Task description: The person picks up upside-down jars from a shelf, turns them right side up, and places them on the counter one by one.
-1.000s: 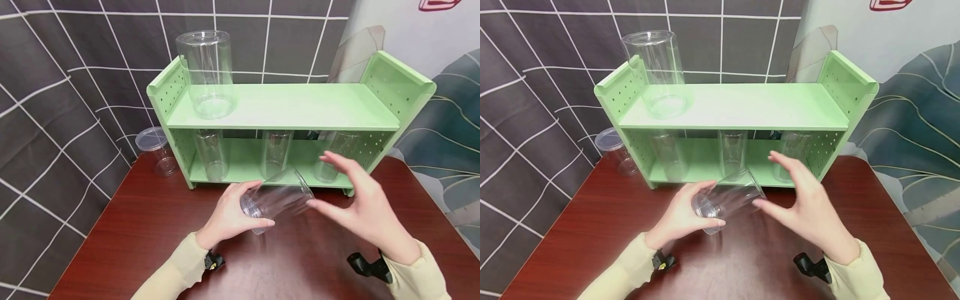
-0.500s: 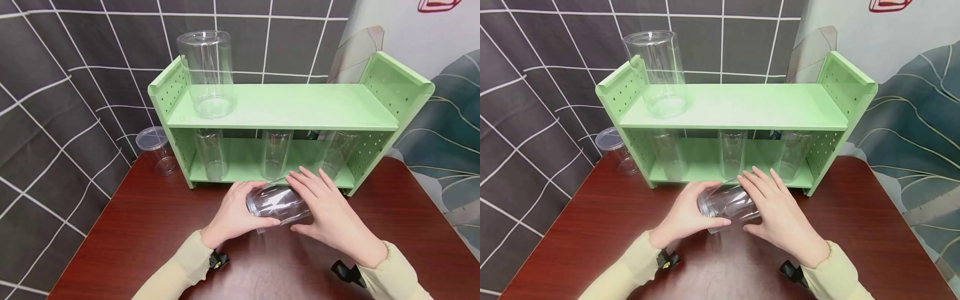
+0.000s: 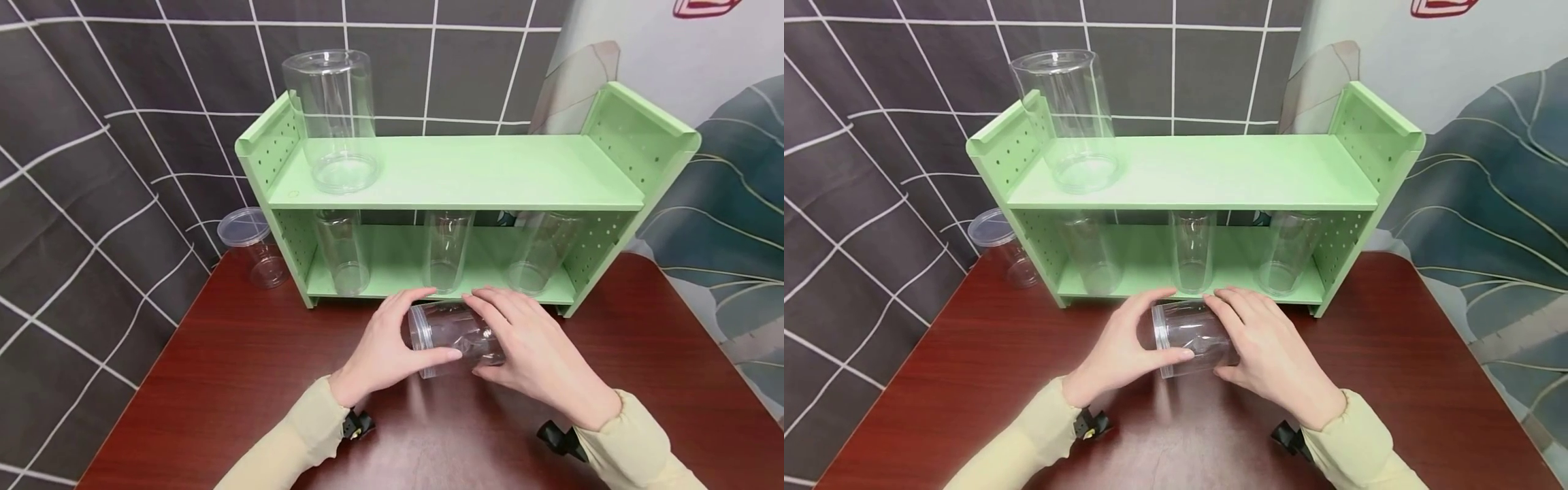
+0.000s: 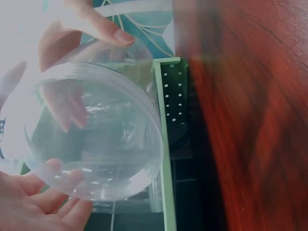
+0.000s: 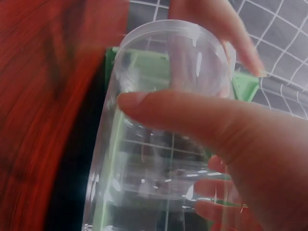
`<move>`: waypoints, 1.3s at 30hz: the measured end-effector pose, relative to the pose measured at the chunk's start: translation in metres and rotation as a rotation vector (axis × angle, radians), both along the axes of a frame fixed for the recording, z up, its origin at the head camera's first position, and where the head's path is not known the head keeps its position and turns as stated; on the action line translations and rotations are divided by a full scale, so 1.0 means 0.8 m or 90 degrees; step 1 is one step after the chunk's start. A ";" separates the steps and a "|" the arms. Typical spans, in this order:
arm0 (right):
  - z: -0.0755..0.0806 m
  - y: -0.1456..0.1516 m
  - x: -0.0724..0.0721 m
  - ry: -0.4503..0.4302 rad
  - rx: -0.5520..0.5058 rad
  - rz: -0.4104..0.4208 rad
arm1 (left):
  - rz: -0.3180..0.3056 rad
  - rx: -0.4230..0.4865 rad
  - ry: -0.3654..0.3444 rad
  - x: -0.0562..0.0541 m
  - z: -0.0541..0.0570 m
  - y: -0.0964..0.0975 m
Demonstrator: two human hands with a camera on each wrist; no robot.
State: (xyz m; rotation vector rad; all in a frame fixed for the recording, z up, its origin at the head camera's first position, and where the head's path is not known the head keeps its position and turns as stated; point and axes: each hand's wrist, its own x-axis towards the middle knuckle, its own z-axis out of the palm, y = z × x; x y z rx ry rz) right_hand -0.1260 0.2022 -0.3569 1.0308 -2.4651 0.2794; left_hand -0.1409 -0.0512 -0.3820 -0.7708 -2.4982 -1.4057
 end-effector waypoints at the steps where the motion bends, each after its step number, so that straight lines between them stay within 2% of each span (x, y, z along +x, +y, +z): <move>1: 0.000 0.000 0.000 0.000 -0.004 0.000 | 0.007 0.009 -0.002 0.000 0.002 -0.003; 4: 0.000 0.001 -0.001 -0.002 -0.015 -0.003 | 0.036 0.032 0.006 -0.002 0.006 -0.014; 15: -0.008 0.008 0.002 -0.011 -0.038 -0.025 | 0.152 0.129 0.112 -0.012 0.013 -0.055; 19: -0.010 0.009 0.003 -0.015 -0.043 -0.037 | 0.183 0.181 0.130 -0.015 0.021 -0.070; 22: -0.010 0.010 0.003 -0.020 -0.053 -0.043 | 0.187 0.225 0.141 -0.015 0.032 -0.079; 25: -0.011 0.011 0.003 -0.021 -0.066 -0.046 | 0.199 0.260 0.155 -0.009 0.056 -0.084; 29: -0.010 0.013 0.004 -0.024 -0.080 -0.052 | 0.234 0.302 0.177 -0.003 0.084 -0.095; 32: -0.010 0.015 0.004 -0.028 -0.086 -0.058 | 0.262 0.337 0.191 -0.016 0.082 -0.112; 36: -0.008 0.019 0.004 -0.028 -0.093 -0.067 | 0.295 0.374 0.206 -0.037 0.070 -0.133; 39: -0.007 0.021 0.003 -0.031 -0.106 -0.076 | 0.320 0.396 0.209 -0.043 0.068 -0.142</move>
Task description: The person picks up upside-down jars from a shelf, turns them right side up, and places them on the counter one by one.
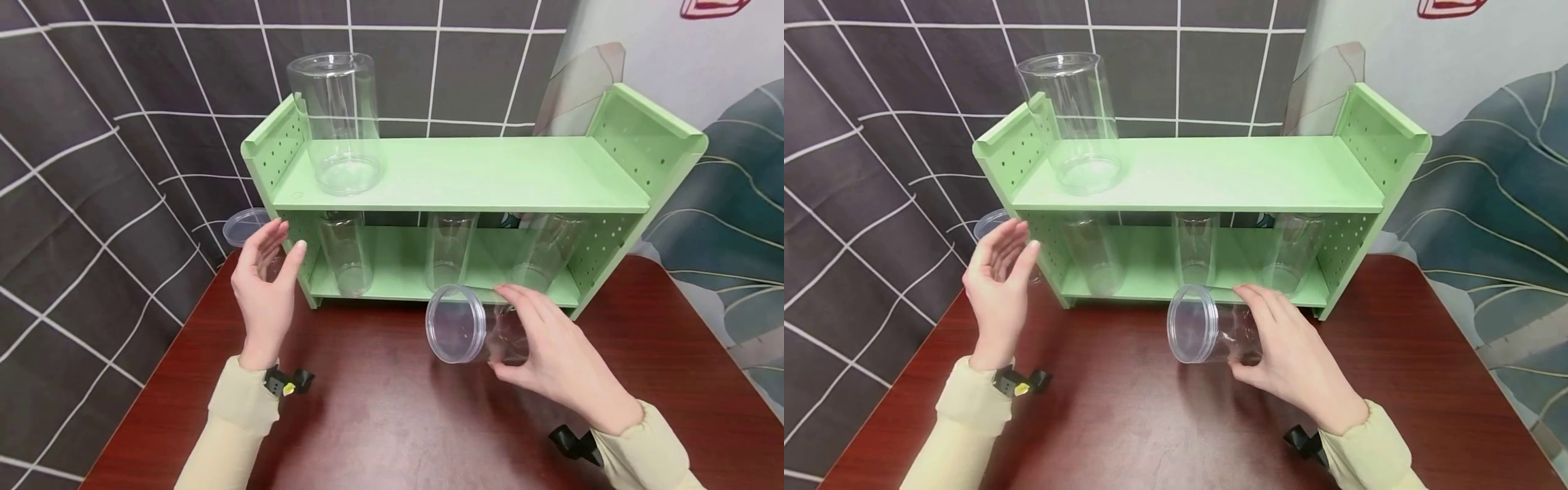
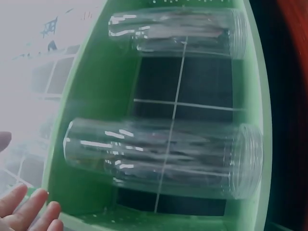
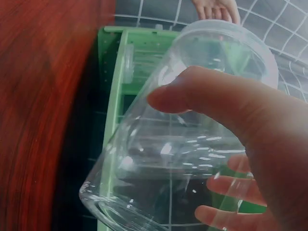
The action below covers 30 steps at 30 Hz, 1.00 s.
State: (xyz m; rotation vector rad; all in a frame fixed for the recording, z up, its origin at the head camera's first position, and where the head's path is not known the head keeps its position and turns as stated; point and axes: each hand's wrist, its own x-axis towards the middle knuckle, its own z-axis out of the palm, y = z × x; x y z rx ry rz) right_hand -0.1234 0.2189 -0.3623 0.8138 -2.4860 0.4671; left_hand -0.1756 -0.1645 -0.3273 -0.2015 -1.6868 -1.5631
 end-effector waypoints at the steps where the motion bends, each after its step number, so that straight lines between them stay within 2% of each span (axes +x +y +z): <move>1: 0.000 0.001 0.000 -0.002 -0.006 -0.003 | 0.004 0.010 0.000 -0.001 0.000 -0.002; 7: 0.002 0.007 0.001 -0.001 -0.043 -0.031 | 0.017 0.059 0.003 -0.006 0.007 -0.015; 11: 0.003 0.012 0.002 0.008 -0.064 -0.043 | 0.014 0.059 -0.011 -0.011 0.015 -0.022; 20: 0.006 0.015 0.003 -0.009 -0.103 -0.056 | 0.000 0.051 -0.060 -0.030 0.038 -0.028; 25: 0.007 0.015 0.003 -0.015 -0.120 -0.054 | 0.031 0.036 -0.059 -0.039 0.047 -0.028; 30: 0.010 0.018 0.002 -0.013 -0.149 -0.042 | 0.071 0.057 -0.065 -0.046 0.054 -0.031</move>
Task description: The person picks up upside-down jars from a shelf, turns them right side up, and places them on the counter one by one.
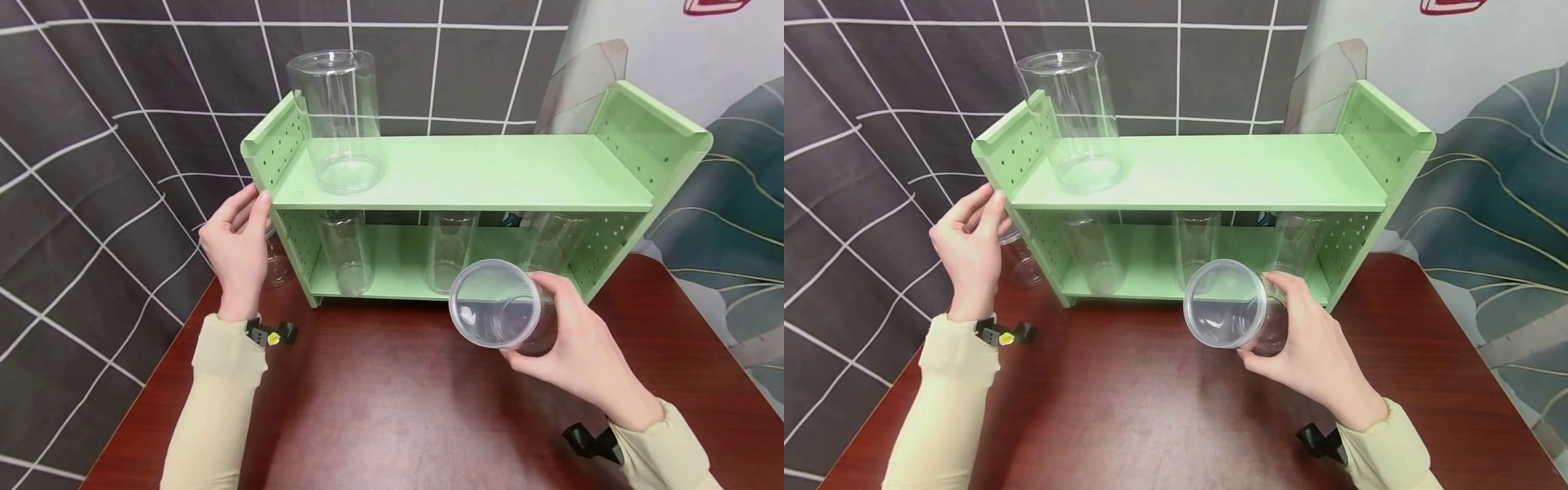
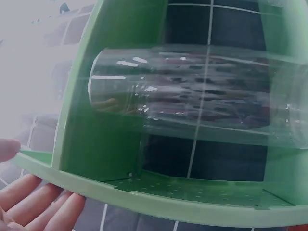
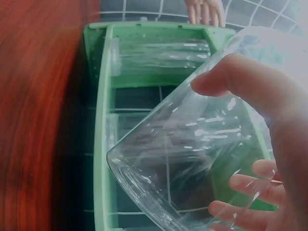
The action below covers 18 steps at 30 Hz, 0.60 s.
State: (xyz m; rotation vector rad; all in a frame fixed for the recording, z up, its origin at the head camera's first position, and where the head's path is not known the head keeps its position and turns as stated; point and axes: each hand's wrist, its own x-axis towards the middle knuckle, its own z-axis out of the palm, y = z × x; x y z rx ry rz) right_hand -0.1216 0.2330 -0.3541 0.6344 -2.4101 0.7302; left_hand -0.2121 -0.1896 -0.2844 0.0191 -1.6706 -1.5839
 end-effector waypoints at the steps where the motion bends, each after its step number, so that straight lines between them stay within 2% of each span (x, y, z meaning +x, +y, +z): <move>1: 0.001 0.001 0.000 0.001 -0.006 0.003 | 0.007 0.004 -0.001 -0.002 0.001 0.000; 3: 0.002 0.003 0.001 0.001 -0.019 0.007 | 0.022 0.003 0.003 -0.005 0.001 0.001; 9: 0.010 0.010 0.004 -0.002 -0.078 0.005 | 0.081 -0.048 0.012 -0.010 0.006 0.009; 14: 0.021 0.018 0.008 0.005 -0.116 -0.046 | 0.116 -0.070 -0.014 0.002 0.021 0.020; 18: 0.032 0.027 0.013 0.018 -0.148 -0.079 | 0.120 -0.074 -0.022 0.007 0.027 0.024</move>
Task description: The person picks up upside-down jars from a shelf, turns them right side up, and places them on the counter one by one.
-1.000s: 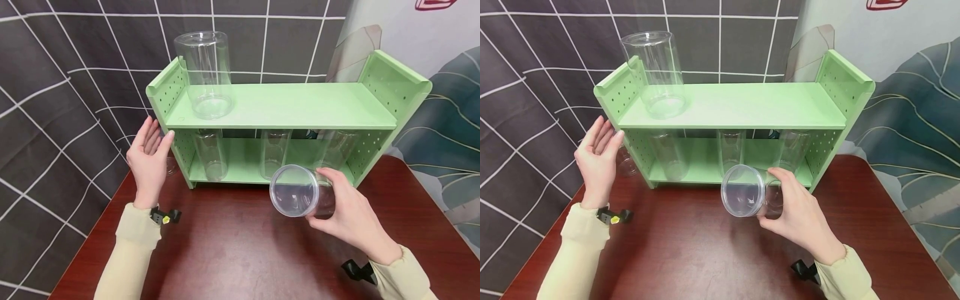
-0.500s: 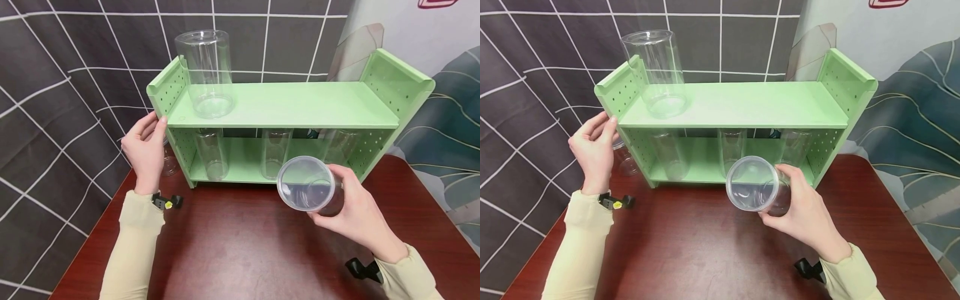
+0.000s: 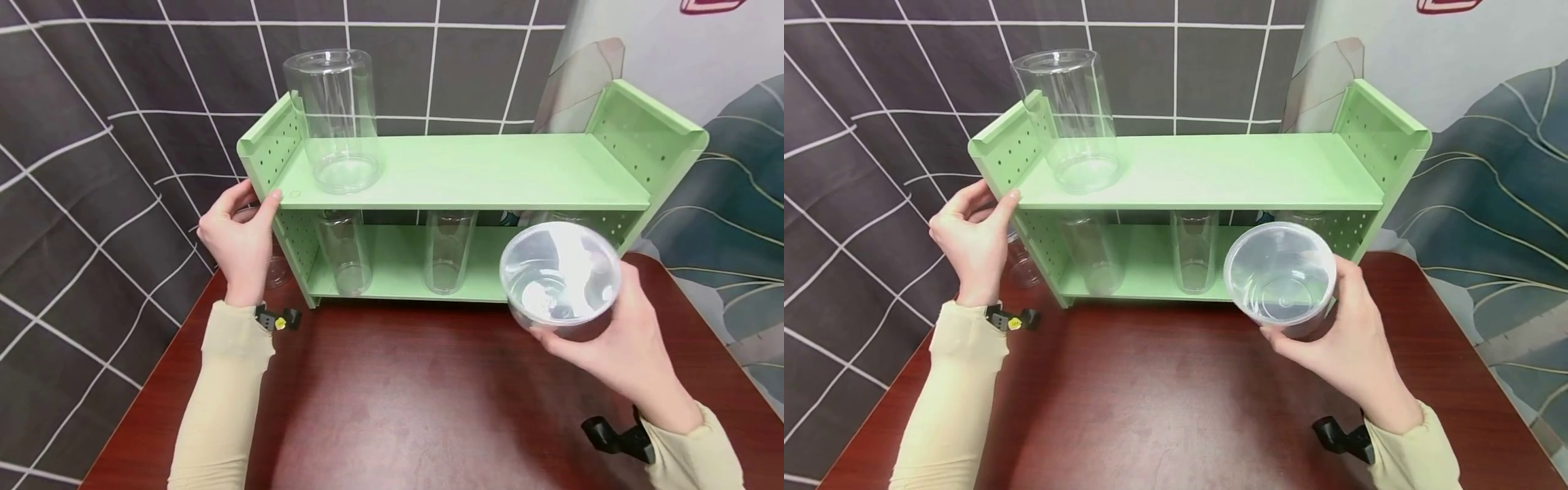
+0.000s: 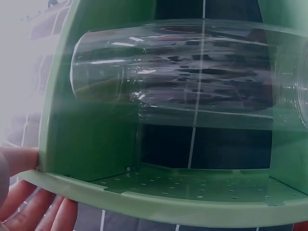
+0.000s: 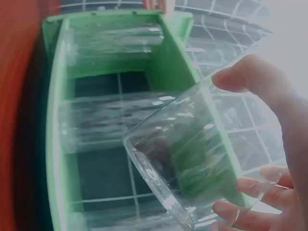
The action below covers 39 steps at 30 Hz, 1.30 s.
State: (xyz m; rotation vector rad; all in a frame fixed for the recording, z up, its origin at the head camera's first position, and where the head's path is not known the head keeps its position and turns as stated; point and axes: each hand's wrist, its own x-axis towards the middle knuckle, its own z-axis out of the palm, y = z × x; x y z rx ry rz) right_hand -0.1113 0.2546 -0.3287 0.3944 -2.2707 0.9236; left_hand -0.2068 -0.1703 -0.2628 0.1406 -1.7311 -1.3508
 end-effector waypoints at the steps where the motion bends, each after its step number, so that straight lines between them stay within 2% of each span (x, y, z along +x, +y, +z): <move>1: 0.003 0.002 0.001 0.004 -0.010 0.000 | -0.001 -0.002 0.001 0.000 -0.001 0.000; 5: 0.020 0.009 0.005 0.020 -0.056 0.018 | 0.002 -0.014 0.008 -0.002 -0.004 -0.001; 9: 0.034 0.015 0.007 0.036 -0.086 0.029 | 0.018 -0.022 0.006 -0.013 -0.013 -0.007; 11: 0.037 0.020 0.007 0.040 -0.099 0.018 | 0.025 -0.026 0.006 -0.021 -0.020 -0.013; 14: 0.040 0.027 0.008 0.029 -0.121 -0.016 | 0.026 -0.033 0.006 -0.026 -0.024 -0.017; 19: 0.042 0.035 0.009 0.014 -0.148 -0.069 | 0.021 -0.036 0.010 -0.026 -0.025 -0.019; 26: 0.042 0.045 0.015 0.016 -0.168 -0.094 | 0.024 -0.034 0.010 -0.028 -0.026 -0.018; 32: 0.037 0.065 0.017 -0.014 -0.224 -0.094 | 0.027 -0.033 0.008 -0.027 -0.026 -0.018; 39: 0.024 0.090 0.014 -0.028 -0.278 -0.150 | 0.029 -0.036 0.008 -0.028 -0.025 -0.018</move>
